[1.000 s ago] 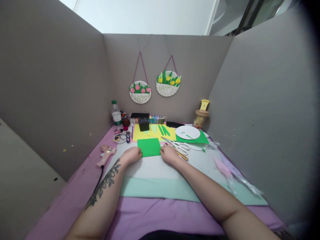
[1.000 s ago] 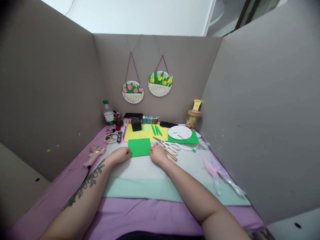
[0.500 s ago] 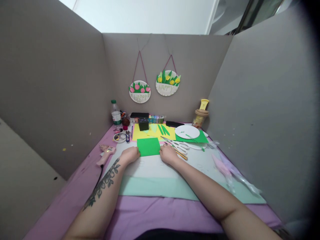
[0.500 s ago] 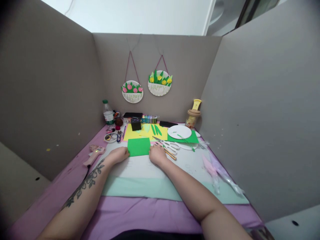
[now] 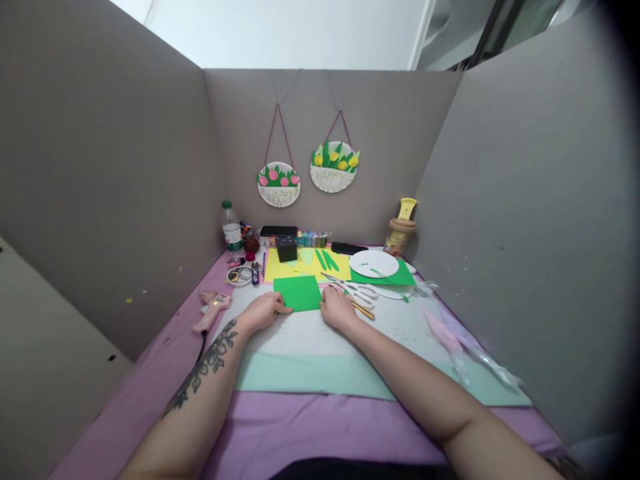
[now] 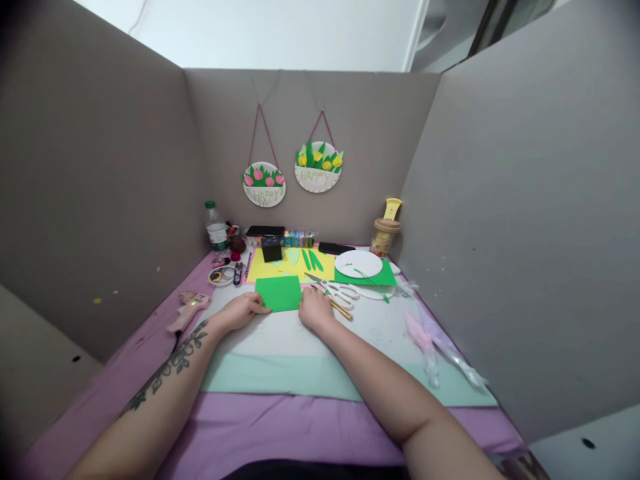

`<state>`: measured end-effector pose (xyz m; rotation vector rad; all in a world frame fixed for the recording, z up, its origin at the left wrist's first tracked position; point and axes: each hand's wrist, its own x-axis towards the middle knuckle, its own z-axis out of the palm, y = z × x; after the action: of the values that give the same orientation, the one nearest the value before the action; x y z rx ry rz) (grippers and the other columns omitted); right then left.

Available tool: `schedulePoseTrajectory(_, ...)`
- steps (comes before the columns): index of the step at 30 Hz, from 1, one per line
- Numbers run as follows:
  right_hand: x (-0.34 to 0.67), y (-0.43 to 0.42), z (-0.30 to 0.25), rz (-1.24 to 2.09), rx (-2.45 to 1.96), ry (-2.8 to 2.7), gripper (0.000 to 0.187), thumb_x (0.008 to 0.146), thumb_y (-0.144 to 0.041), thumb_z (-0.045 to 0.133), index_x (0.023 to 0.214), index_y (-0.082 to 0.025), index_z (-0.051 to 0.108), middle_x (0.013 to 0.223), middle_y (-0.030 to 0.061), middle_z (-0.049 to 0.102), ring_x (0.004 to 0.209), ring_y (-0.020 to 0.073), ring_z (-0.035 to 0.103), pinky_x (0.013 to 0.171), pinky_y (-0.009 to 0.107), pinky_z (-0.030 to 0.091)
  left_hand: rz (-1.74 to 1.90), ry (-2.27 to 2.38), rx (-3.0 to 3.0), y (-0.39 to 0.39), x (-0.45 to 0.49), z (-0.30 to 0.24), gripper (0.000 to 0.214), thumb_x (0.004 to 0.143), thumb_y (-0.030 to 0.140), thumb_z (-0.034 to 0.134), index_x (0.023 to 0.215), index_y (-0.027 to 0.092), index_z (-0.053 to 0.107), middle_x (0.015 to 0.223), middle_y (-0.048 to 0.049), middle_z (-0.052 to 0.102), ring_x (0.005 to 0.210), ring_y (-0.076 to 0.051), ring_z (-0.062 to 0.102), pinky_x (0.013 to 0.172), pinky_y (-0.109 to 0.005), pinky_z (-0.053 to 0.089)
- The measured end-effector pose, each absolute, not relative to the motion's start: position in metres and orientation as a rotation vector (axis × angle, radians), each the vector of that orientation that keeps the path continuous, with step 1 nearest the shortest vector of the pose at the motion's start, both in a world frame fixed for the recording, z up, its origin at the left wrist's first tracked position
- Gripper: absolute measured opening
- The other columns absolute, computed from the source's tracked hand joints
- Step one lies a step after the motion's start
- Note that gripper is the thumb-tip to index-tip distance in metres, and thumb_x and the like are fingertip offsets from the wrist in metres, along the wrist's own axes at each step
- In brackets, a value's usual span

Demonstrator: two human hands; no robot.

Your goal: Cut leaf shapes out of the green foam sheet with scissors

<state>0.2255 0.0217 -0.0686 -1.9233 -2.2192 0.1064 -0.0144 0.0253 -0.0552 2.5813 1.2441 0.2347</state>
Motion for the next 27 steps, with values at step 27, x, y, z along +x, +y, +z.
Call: schedulePoseTrajectory(27, 0.231, -0.017, -0.054, -0.058, -1.634, -2.556, 0.031, 0.084, -0.02, 0.043, 0.096, -0.019, 0.072, 0.12, 0.013, 0.063, 0.126, 0.0361, 0.036, 0.101, 0.054, 0.018, 0.088, 1.446, 2.754, 0.008, 0.002, -0.038, 0.038, 0.093, 0.036, 0.039, 0.093, 0.021, 0.074, 0.089, -0.0101, 0.062, 0.089, -0.023, 0.053, 0.078, -0.033, 0.036)
